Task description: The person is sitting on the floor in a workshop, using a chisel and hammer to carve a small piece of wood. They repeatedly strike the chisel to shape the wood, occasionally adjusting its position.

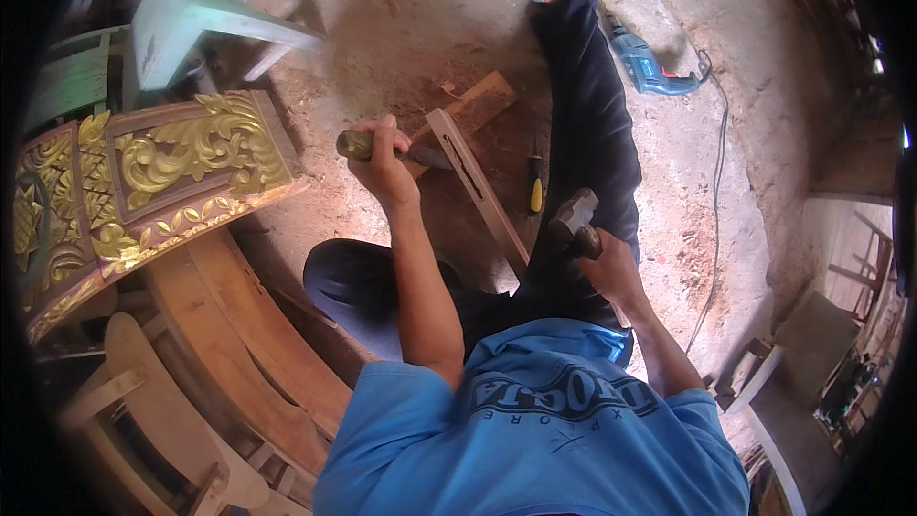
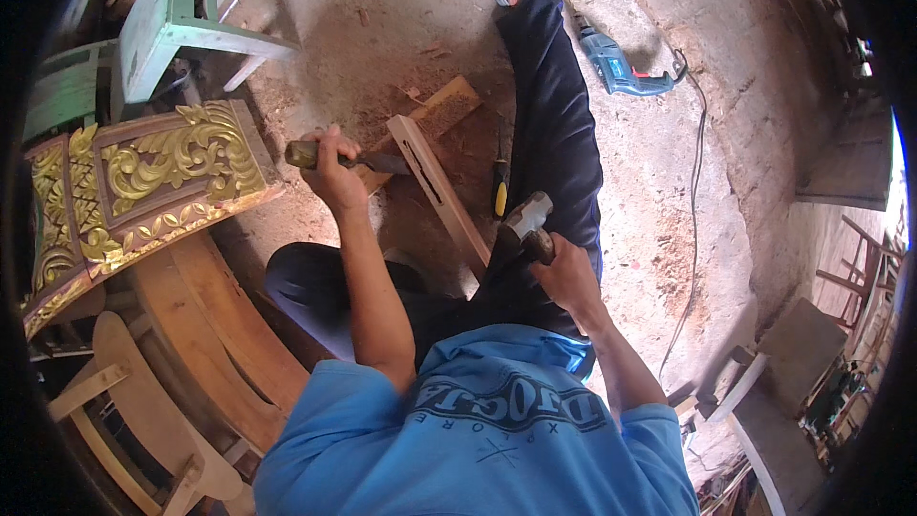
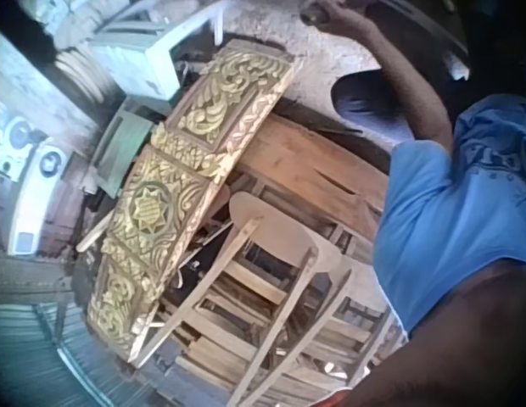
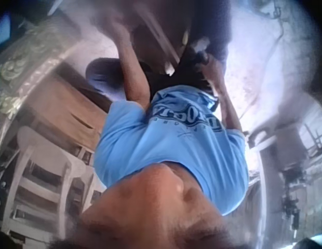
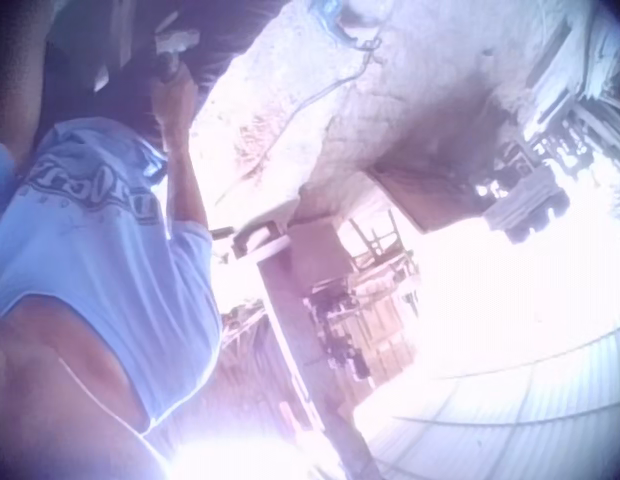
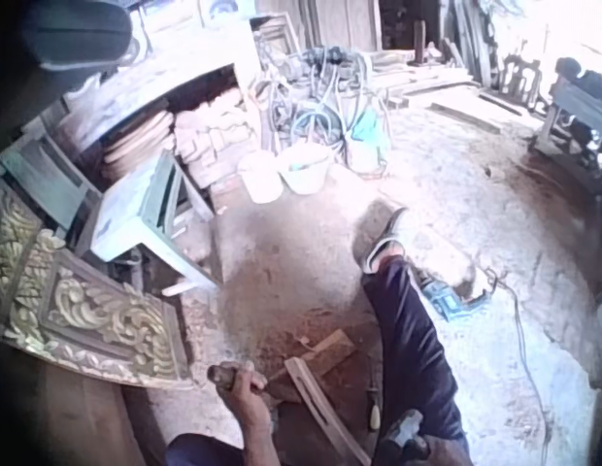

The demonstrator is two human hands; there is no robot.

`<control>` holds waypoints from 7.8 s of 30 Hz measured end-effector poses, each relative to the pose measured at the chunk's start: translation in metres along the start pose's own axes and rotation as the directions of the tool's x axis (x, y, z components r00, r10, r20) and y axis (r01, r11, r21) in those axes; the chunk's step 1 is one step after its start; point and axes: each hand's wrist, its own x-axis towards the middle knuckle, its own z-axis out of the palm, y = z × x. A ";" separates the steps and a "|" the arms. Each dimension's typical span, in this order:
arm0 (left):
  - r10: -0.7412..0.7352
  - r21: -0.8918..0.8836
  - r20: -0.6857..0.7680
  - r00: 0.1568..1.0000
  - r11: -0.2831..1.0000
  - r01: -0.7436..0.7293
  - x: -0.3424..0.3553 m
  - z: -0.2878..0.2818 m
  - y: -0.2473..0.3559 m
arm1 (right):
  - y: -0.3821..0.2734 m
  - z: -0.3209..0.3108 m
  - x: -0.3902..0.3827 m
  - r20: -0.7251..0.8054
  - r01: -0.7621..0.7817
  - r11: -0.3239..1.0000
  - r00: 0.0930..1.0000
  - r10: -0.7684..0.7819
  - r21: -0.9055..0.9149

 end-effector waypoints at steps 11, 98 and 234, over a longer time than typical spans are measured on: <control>-0.031 -0.053 0.092 0.995 0.998 0.036 -0.020 -0.001 -0.038 | 0.008 0.005 -0.006 -0.026 0.077 0.995 0.997 -0.078 -0.056; 0.095 0.135 0.336 0.937 0.980 -0.148 -0.051 -0.012 -0.081 | -0.244 -0.058 -0.022 0.016 0.875 0.468 0.473 -0.881 -0.125; 0.033 0.107 0.216 0.976 0.993 -0.058 -0.077 -0.020 -0.072 | -0.243 -0.040 -0.035 0.045 0.858 0.461 0.482 -0.875 -0.226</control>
